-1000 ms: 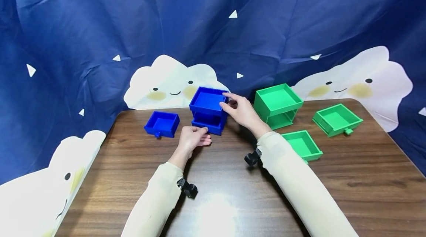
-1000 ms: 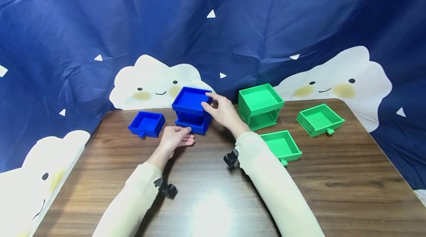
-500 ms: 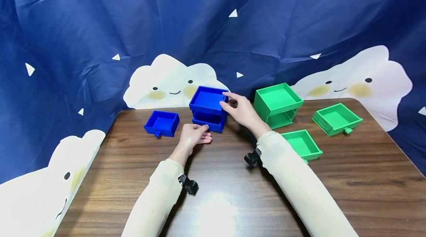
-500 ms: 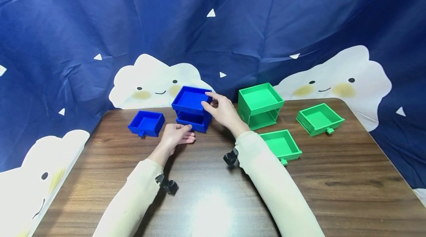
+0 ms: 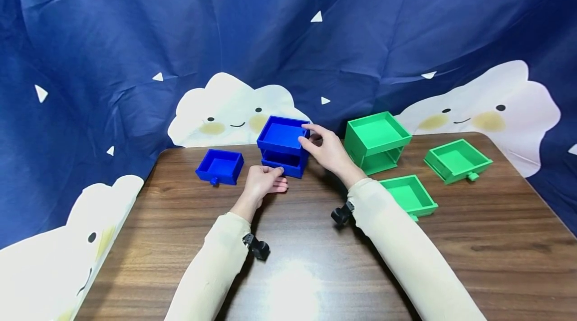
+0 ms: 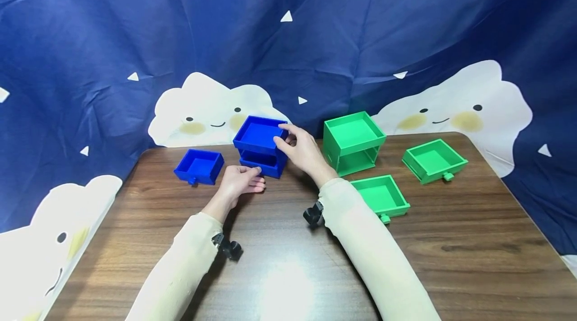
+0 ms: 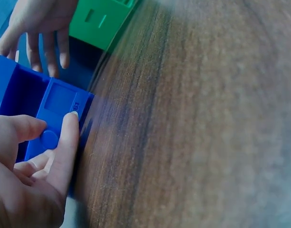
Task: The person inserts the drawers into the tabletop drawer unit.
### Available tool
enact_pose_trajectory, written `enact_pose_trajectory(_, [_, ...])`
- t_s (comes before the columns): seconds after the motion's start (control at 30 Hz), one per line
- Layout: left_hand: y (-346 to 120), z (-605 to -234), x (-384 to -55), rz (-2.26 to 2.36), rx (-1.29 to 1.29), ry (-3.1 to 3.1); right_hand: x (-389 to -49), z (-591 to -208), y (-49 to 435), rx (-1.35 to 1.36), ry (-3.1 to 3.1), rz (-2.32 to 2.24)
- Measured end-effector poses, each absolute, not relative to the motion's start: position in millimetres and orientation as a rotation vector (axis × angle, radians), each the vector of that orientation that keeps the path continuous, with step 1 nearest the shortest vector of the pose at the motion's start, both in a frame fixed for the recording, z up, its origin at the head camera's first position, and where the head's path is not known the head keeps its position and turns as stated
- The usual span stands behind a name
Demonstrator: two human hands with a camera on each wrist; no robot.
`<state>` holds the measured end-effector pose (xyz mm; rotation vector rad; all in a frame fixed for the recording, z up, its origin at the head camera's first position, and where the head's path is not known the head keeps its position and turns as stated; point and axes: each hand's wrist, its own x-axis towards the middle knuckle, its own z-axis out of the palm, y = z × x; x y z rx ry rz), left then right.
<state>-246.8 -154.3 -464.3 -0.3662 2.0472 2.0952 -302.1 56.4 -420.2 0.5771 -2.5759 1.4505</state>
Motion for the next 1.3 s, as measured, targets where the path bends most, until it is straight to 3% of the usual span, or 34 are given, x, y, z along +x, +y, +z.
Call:
enact_pose_trajectory(0.73, [-155.8,-461.8,-250.1,2.024,-0.365,2.060,-302.3,-423.2,55.1,0.542,-2.560,1.465])
enact_pose_trajectory(1.3, [-185.1,-459.2,-223.3,1.900,-0.187,2.265,-299.7,-420.8,57.1,0.542,-2.591,1.458])
